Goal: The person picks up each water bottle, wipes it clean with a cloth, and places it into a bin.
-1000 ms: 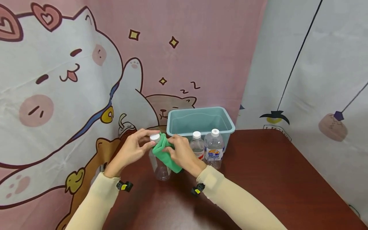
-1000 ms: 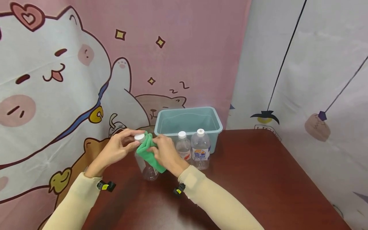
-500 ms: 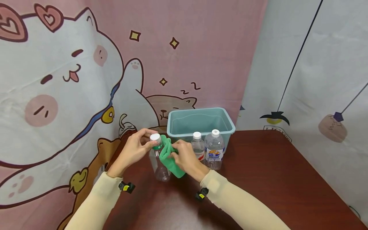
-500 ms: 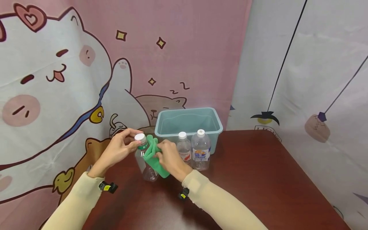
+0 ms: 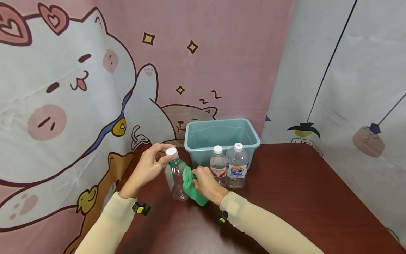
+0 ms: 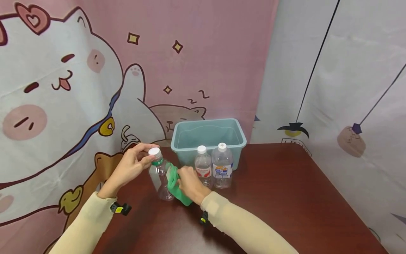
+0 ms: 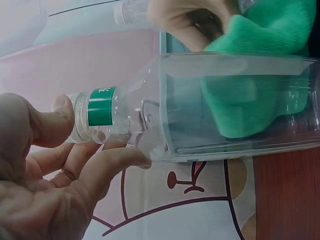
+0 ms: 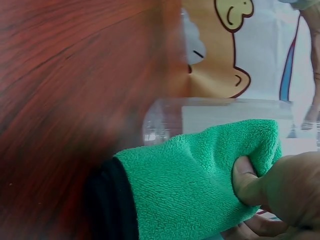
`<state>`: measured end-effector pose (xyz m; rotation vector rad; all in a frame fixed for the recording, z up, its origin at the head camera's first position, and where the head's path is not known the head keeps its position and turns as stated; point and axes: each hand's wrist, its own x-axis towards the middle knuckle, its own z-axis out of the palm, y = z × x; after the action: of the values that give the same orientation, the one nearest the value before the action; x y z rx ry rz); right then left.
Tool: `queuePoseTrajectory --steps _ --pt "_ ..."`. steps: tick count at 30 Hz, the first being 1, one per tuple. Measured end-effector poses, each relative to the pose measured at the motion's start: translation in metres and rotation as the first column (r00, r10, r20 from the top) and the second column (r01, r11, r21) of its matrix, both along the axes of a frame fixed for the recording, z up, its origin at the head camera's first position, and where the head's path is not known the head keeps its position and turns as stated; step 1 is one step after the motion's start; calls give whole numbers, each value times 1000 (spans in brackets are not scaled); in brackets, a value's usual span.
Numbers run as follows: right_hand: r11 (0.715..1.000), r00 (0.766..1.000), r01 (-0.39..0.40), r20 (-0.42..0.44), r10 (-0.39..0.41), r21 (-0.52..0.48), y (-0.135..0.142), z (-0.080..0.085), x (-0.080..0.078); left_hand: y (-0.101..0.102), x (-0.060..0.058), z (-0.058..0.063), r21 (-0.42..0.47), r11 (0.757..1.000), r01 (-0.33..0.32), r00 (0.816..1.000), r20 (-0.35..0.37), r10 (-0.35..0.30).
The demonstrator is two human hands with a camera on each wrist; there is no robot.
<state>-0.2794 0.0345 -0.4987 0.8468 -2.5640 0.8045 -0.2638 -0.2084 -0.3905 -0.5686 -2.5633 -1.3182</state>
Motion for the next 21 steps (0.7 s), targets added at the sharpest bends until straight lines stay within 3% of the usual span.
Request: queuePoseTrajectory --steps 4,7,11,13,21 --pt "1000 1000 -6 -11 7 31 -1 -9 -3 1 1 0 -10 1000 -6 1000 -2 6" --pt "999 1000 -10 -21 11 42 -2 -24 -11 0 2 0 -39 999 -4 1000 -24 3" --pt "999 1000 -8 -17 9 54 -3 -57 -28 -3 4 -3 -93 996 1 999 -51 -5" --pt "999 1000 -13 -8 14 51 -4 -60 -28 -4 6 -4 -102 995 0 999 -51 -6" --pt "996 999 18 43 -22 91 -6 -29 -4 2 7 -6 -92 995 -37 994 -107 27"
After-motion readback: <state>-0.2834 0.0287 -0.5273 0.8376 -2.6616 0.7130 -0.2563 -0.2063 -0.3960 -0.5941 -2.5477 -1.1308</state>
